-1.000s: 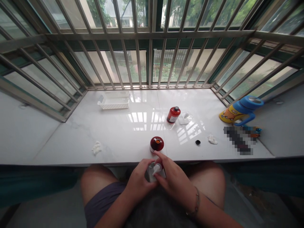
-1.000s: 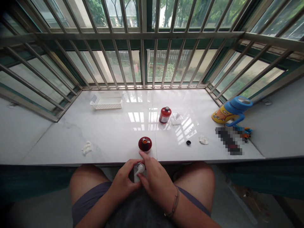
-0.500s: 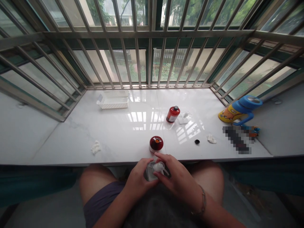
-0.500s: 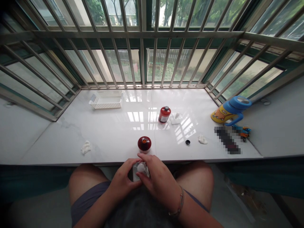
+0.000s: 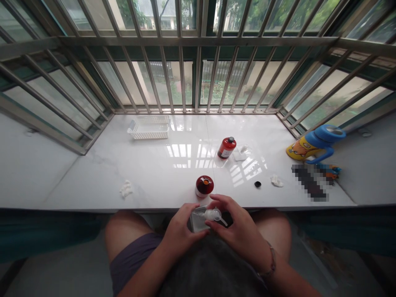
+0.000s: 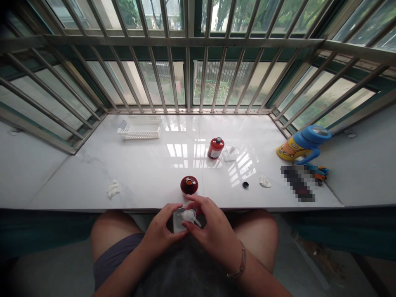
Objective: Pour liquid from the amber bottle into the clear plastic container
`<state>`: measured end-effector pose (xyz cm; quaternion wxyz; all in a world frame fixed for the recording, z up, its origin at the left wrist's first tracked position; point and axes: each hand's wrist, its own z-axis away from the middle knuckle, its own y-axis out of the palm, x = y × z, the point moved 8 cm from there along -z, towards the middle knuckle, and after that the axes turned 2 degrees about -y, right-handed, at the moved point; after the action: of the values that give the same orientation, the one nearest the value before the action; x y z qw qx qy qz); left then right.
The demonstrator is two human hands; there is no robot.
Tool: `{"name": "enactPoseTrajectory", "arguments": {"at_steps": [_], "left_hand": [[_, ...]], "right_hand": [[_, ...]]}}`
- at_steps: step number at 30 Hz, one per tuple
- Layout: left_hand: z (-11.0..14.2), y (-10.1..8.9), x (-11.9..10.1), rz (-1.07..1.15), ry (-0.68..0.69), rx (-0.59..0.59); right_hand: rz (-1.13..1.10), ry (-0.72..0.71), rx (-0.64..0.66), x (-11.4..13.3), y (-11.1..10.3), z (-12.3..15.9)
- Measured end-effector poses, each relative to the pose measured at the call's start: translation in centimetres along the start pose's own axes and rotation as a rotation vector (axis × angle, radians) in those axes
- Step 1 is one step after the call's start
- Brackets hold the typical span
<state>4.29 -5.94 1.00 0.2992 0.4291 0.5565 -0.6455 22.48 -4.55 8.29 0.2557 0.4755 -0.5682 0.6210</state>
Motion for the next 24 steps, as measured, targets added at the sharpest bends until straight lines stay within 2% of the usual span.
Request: {"name": "enactPoseTrajectory", "arguments": {"at_steps": [10,13,15,19,24], "left_hand": [[0.0,-0.3,-0.2,0.007,-0.014,-0.015],[0.0,-0.6,0.1,0.002,-0.017,-0.029],[-0.1,-0.9,0.4,-0.008,-0.026,-0.043],[0.0,-1.7,1.0,-0.033,-0.052,-0.077],[0.2,-2.9,2.1,-0.075,-0.079,-0.123]], "right_hand": [[-0.092,0.095,-0.050,-0.6,-0.7,-0.1],[-0.221,0.118,-0.120,-1.8,-1.4,0.0],[-0.331,0.141,-0.212,-2.9,-2.5,0.0],[-0.474,0.192,-0.470,-6.8,-6.9,-0.2],[-0.415,0.254,-0.840,-15.5,-15.8,0.9]]}}
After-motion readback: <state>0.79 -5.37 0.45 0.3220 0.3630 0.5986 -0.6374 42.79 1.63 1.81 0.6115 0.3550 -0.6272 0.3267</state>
